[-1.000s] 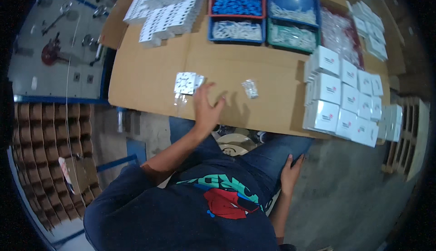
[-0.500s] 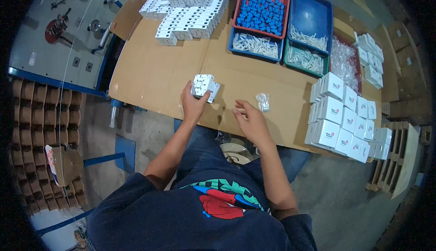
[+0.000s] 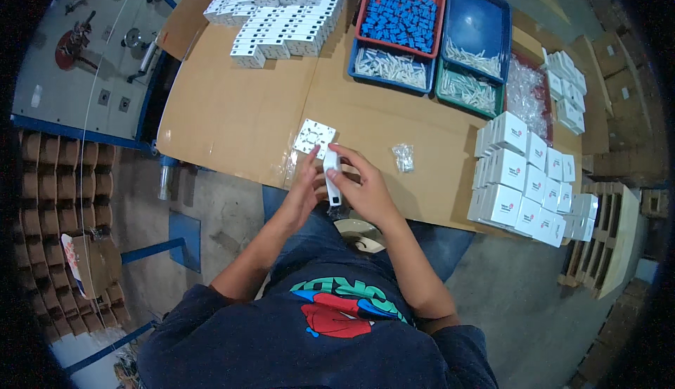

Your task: Packing small circuit board components into small white boxes.

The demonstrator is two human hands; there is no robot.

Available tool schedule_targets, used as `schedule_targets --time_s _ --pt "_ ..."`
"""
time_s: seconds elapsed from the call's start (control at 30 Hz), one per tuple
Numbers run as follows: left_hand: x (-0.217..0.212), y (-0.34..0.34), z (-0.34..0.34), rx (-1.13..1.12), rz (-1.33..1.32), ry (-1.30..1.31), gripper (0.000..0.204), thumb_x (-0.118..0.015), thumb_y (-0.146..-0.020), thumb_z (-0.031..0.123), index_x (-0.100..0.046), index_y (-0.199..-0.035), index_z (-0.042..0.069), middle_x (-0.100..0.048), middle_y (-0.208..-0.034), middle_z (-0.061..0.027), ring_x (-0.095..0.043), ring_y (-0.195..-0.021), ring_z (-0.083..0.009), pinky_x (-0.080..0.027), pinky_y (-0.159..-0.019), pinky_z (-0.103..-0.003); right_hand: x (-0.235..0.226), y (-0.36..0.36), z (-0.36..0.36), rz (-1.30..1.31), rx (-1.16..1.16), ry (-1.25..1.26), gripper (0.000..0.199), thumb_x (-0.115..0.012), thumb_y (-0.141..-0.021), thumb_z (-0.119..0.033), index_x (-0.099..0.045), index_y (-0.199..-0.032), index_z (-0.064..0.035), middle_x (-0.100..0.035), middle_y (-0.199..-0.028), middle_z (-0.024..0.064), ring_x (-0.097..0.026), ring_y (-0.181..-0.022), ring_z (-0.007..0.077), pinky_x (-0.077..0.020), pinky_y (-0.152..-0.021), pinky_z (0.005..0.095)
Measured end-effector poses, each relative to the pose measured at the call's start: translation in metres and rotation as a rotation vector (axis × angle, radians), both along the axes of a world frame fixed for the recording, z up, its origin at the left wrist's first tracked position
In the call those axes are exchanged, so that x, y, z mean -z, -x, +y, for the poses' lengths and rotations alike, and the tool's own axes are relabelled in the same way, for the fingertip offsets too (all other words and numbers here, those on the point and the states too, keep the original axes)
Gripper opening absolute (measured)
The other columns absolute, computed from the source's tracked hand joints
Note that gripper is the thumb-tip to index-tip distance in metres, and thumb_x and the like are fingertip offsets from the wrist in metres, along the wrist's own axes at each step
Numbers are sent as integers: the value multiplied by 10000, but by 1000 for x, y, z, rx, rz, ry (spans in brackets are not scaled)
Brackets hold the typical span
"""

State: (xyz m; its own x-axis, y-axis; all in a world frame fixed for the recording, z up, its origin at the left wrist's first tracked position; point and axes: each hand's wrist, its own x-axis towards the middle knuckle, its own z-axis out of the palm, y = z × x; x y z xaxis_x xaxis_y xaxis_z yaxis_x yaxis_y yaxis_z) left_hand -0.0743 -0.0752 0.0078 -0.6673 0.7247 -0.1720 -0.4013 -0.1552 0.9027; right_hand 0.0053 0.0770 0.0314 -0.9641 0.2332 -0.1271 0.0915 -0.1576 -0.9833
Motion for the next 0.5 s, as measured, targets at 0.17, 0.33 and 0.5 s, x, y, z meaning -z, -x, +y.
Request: schedule_targets --time_s 0.17,0.33,0.5 --pt "-14 0 -1 277 -733 65 660 -560 -967 550 -369 -1475 175 -550 -1203 -70 -592 -1055 -210 -520 -919 -426 -5 -21 2 212 -35 -697 586 -725 -835 -157 -543 -1381 -43 -437 -1490 205 -533 -1292 351 -492 -999 385" --pt "-8 -29 12 152 -561 201 614 -613 -959 495 -401 -1440 177 -577 -1138 -23 -609 -993 -133 -521 -876 -351 -5 -43 -1 110 -11 -737 587 -673 -844 -138 -512 -1397 -27 -530 -1377 242 -648 -1086 387 -560 -848 418" --pt "-4 -43 18 114 -535 107 539 -599 -1001 363 -401 -1460 161 -596 -1144 -28 -617 -1014 -128 -523 -858 -318 -12 -59 -9 -157 -52 -700 643 -607 -865 -105 -396 -1465 -11 -659 -1077 284 -680 -846 434 -551 -747 476"
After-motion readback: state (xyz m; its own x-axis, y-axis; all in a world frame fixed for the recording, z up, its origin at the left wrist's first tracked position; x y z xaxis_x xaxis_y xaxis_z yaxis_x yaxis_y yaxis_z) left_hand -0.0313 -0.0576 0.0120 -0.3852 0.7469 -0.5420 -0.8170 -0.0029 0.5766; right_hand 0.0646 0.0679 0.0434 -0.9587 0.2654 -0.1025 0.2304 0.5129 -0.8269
